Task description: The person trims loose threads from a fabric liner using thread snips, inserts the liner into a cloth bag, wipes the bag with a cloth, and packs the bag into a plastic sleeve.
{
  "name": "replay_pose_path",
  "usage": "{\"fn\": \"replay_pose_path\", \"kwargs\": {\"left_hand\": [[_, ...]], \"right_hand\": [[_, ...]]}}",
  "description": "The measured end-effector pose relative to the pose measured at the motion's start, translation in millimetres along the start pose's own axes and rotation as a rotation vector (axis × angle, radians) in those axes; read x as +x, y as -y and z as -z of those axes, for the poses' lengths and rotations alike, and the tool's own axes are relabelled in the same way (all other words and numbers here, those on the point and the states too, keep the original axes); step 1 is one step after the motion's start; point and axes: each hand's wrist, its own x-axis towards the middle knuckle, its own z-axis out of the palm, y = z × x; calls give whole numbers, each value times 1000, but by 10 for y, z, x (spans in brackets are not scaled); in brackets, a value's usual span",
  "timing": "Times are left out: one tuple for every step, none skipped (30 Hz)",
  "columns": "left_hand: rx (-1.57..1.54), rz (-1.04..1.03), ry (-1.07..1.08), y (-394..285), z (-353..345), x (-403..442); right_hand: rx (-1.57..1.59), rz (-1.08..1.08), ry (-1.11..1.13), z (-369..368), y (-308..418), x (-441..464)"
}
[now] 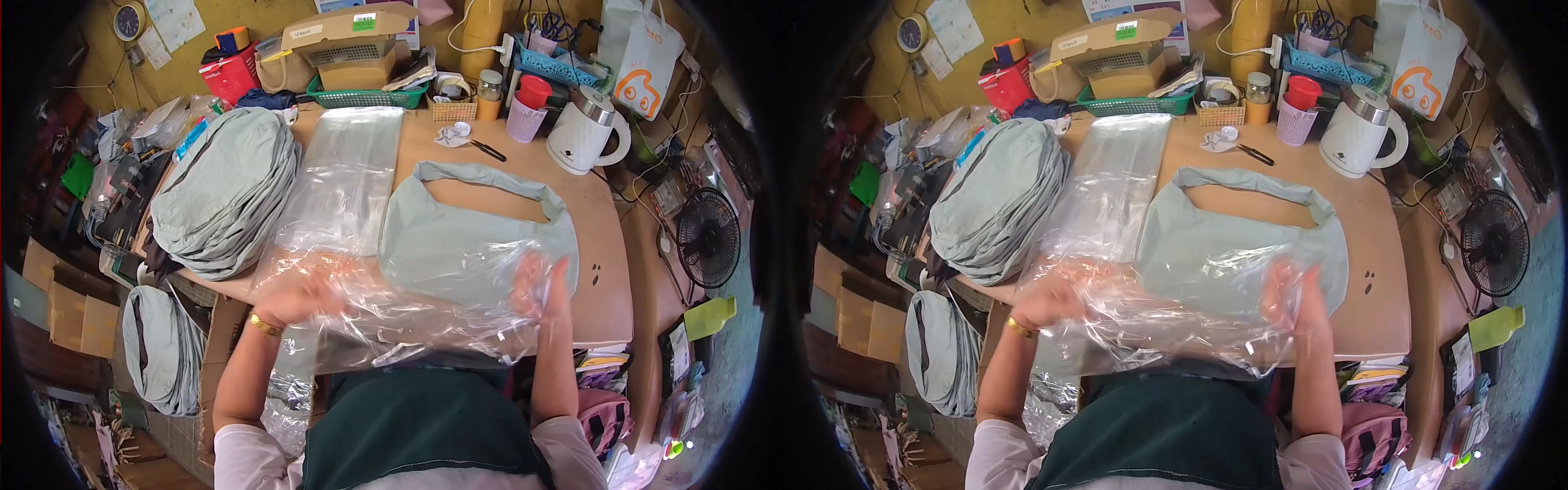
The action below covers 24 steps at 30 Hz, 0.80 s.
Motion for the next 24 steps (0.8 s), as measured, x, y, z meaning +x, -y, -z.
{"fn": "replay_pose_path", "kwargs": {"left_hand": [[0, 0, 3, 129, 168, 57], [-505, -171, -27, 260, 337, 122], [-760, -248, -53, 233, 323, 113], [-1011, -338, -61, 110, 277, 108], [-1126, -246, -107, -28, 130, 52], [-1239, -153, -153, -153, 7, 28], [-1240, -150, -155, -136, -38, 34], [-691, -156, 53, -94, -77, 40], [-136, -153, 250, -44, -94, 51], [-136, -151, 251, 58, -22, 65], [-345, -153, 82, 221, 135, 69], [-552, -152, -90, 372, 300, 70], [-757, -148, -263, 375, 365, 86], [-762, -144, -265, 378, 384, 88], [-946, -221, -244, 246, 367, 80], [-1127, -299, -219, 122, 343, 61], [-1130, -296, -221, 31, 284, 17], [-1106, -229, -144, -49, 211, -35], [-1082, -163, -67, -65, 147, -83], [-867, -88, -193, 26, 108, -95], [-653, 8, -298, 69, 55, -101], [-357, 1, -22, 78, 48, -64], [-58, -6, 248, 65, 56, -33], [127, 207, -10, 29, 156, -73]], "right_hand": [[-12, -134, 18, -99, -2, -18], [-743, -334, 320, -329, -36, -8], [-1475, -522, 626, -447, -64, -6], [-1471, -524, 626, -336, -89, -15], [-1222, -172, 489, -124, -130, -17], [-952, 158, 347, -46, -166, 3], [-648, 330, 18, 13, -180, 74], [-327, 484, -308, 52, -187, 124], [-324, 482, -314, 53, -196, 101], [-217, 326, -325, 43, -188, 87], [-110, 169, -333, 26, -174, 81], [-109, 167, -335, -11, -164, 75], [-577, -24, 26, -66, -149, 65], [-1029, -226, 406, -116, -134, 54], [-1463, -434, 807, -139, -130, 55], [-1461, -436, 808, -32, -156, 20], [-1182, -286, 561, 173, -200, -56], [-901, -139, 322, 224, -221, -64], [-903, -141, 324, 264, -229, -12], [-497, 157, 70, 292, -247, 46], [-77, 440, -182, 295, -271, 77], [-76, 439, -181, 328, -289, 88], [95, 287, 39, 366, -301, 98], [185, 212, 151, 372, -317, 93]]}}
